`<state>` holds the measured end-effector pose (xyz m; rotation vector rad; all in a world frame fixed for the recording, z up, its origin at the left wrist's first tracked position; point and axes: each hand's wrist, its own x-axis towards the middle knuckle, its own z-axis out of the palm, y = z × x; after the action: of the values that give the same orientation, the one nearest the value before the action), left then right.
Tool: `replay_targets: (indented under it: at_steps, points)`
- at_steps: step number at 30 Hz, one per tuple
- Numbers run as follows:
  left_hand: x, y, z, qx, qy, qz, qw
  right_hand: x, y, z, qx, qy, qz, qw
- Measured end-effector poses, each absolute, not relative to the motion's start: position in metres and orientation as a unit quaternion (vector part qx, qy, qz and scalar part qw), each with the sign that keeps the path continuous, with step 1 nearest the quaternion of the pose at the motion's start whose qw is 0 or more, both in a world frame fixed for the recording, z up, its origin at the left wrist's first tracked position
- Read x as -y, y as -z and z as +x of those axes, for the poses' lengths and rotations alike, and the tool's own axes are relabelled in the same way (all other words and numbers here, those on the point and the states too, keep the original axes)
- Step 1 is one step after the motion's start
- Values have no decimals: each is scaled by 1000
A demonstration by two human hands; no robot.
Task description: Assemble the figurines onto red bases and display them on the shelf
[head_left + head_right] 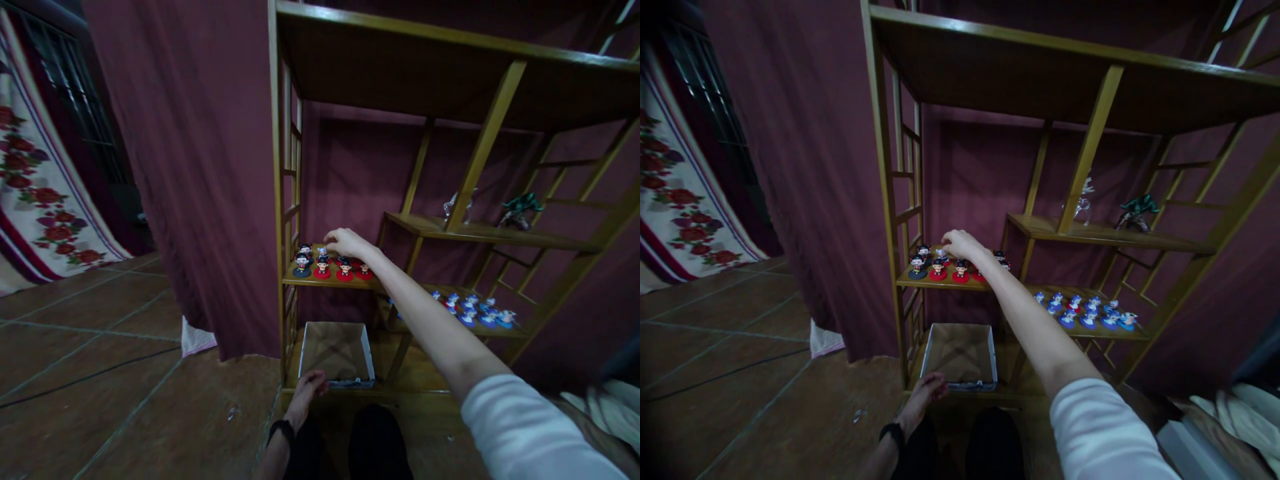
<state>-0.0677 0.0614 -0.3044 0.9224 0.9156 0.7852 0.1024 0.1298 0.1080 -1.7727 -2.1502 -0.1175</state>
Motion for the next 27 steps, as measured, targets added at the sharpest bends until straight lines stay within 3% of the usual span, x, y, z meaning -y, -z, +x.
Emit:
replay_targets:
  at_steps: [10, 27]
  points:
    - [-60, 299, -71, -417, -357, 409, 728, -155, -93, 94, 748, 39, -656, 93]
    - [-61, 294, -70, -412, -351, 406, 737, -147, -97, 93, 753, 48, -655, 45]
